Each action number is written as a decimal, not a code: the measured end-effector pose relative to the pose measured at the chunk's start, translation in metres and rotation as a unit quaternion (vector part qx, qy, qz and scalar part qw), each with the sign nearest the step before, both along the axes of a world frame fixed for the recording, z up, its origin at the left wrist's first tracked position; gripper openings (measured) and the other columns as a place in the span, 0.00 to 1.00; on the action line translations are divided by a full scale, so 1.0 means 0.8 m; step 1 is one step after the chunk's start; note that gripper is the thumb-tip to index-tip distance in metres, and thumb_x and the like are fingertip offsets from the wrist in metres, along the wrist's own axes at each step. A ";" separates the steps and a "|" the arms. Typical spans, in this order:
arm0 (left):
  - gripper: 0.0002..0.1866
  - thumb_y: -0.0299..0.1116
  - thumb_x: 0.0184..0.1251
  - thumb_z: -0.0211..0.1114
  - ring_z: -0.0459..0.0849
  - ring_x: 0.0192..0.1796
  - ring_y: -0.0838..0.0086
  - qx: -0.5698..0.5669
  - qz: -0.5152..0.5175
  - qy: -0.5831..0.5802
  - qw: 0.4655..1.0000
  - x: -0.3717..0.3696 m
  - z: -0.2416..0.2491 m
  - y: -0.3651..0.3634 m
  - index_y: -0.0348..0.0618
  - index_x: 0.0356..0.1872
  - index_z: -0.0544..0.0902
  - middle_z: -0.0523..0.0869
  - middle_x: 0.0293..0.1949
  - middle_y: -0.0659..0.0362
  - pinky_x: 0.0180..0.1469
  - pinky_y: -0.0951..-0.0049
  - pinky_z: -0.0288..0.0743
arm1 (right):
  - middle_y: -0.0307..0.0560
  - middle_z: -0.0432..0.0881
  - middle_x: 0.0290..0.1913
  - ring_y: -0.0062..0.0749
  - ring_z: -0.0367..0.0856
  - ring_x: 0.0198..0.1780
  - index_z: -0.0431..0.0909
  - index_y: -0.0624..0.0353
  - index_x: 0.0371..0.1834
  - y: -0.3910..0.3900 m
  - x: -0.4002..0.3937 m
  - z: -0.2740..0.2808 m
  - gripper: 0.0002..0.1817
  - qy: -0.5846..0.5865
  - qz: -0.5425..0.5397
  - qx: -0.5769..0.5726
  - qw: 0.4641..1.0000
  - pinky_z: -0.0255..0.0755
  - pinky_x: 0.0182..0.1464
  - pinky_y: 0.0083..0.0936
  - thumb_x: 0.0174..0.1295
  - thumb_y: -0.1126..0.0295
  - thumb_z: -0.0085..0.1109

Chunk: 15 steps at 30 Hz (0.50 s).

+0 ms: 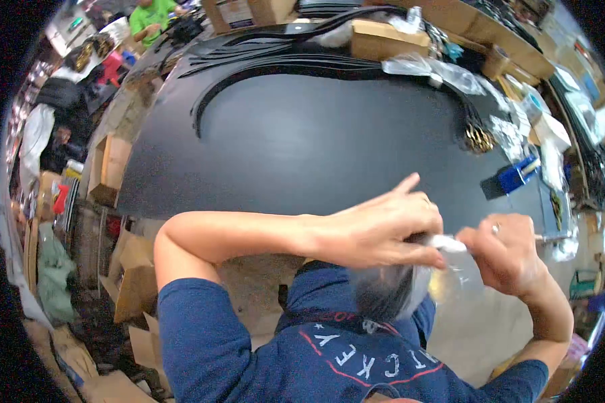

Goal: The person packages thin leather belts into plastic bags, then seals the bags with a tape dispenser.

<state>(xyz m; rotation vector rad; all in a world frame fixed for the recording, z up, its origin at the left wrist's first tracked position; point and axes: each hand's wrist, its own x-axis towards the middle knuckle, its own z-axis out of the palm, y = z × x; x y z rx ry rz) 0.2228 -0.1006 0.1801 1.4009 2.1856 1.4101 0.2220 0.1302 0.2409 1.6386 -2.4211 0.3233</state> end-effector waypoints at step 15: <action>0.01 0.30 0.53 0.69 0.75 0.44 0.67 -0.019 0.210 0.358 0.910 -0.124 0.024 0.012 0.46 0.26 0.86 0.79 0.32 0.61 0.53 0.62 0.63 | 0.27 0.58 0.17 0.12 0.59 0.15 0.67 0.52 0.26 0.098 -0.033 -0.028 0.20 -0.658 -0.223 -0.256 0.672 0.71 0.24 0.17 0.70 0.51 0.47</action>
